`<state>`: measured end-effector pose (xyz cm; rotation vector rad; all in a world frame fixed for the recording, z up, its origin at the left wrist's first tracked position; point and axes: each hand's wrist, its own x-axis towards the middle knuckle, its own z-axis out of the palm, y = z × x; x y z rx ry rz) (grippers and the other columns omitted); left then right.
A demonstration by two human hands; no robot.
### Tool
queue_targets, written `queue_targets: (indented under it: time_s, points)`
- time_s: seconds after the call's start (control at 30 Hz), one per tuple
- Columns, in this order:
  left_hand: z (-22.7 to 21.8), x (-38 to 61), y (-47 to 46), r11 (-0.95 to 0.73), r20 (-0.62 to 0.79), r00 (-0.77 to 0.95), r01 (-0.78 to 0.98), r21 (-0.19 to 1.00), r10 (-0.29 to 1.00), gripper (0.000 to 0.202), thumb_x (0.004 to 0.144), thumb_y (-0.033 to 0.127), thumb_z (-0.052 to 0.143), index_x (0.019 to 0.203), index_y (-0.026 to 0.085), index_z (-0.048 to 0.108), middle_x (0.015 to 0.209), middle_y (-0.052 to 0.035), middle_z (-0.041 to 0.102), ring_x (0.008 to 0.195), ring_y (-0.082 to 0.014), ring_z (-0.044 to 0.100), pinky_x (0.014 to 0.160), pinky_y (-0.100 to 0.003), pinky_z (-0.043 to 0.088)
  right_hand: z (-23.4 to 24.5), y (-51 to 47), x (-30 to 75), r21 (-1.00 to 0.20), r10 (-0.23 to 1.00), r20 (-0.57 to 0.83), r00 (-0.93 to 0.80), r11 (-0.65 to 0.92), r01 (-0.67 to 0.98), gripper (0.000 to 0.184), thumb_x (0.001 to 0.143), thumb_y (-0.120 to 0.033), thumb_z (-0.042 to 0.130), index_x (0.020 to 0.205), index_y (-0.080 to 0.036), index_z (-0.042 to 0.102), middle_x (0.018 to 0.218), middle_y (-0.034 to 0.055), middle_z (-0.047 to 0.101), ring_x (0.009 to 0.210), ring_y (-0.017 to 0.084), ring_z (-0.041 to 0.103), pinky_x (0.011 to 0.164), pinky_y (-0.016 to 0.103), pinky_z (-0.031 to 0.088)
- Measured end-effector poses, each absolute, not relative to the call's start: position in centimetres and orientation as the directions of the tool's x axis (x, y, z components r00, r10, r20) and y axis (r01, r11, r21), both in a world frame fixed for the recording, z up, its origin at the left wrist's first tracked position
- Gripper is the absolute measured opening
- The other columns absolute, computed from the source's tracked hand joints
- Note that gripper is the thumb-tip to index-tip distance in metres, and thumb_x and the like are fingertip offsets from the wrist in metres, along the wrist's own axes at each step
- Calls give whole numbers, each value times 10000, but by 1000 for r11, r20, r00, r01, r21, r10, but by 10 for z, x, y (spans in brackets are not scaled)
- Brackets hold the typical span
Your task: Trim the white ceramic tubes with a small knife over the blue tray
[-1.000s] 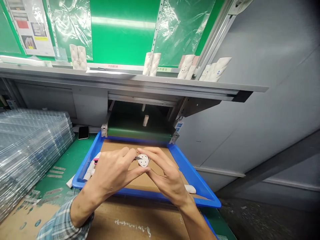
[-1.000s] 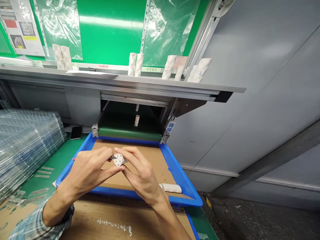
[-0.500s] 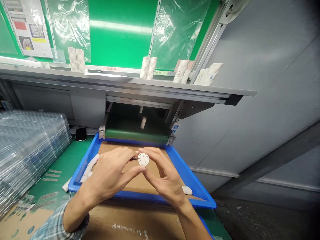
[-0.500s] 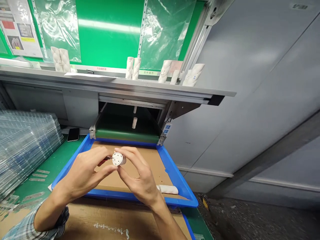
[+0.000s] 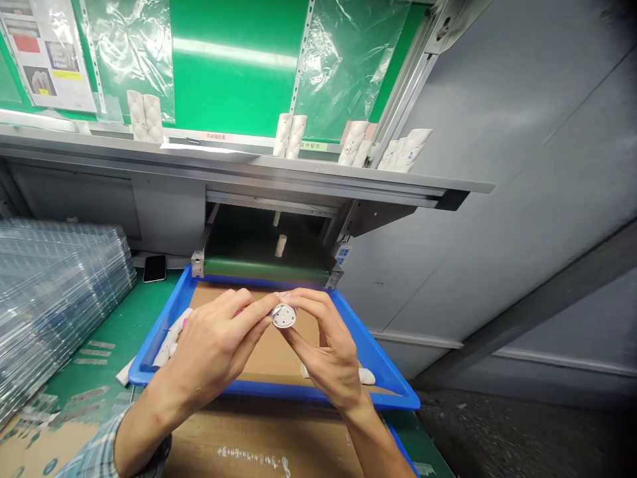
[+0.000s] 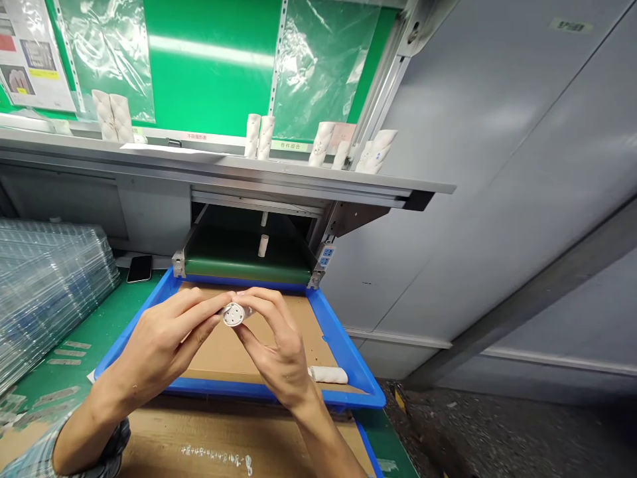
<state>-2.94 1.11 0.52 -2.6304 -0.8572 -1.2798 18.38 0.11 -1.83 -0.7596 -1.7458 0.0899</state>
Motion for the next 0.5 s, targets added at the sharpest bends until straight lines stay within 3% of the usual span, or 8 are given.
queue_targets:
  time_s: [0.5]
  points:
    - [2,-30,12,-831,763,467,533,160,447,327,1151,269,490,1449,283,622,963,-31,716,834,-187,650,773,-305,530,-12,-3,184,-376,498,858,-128,777,505,344,1015,-129,721,1307,-307,679,1205,78,695,1135,256,714,1005,432,650]
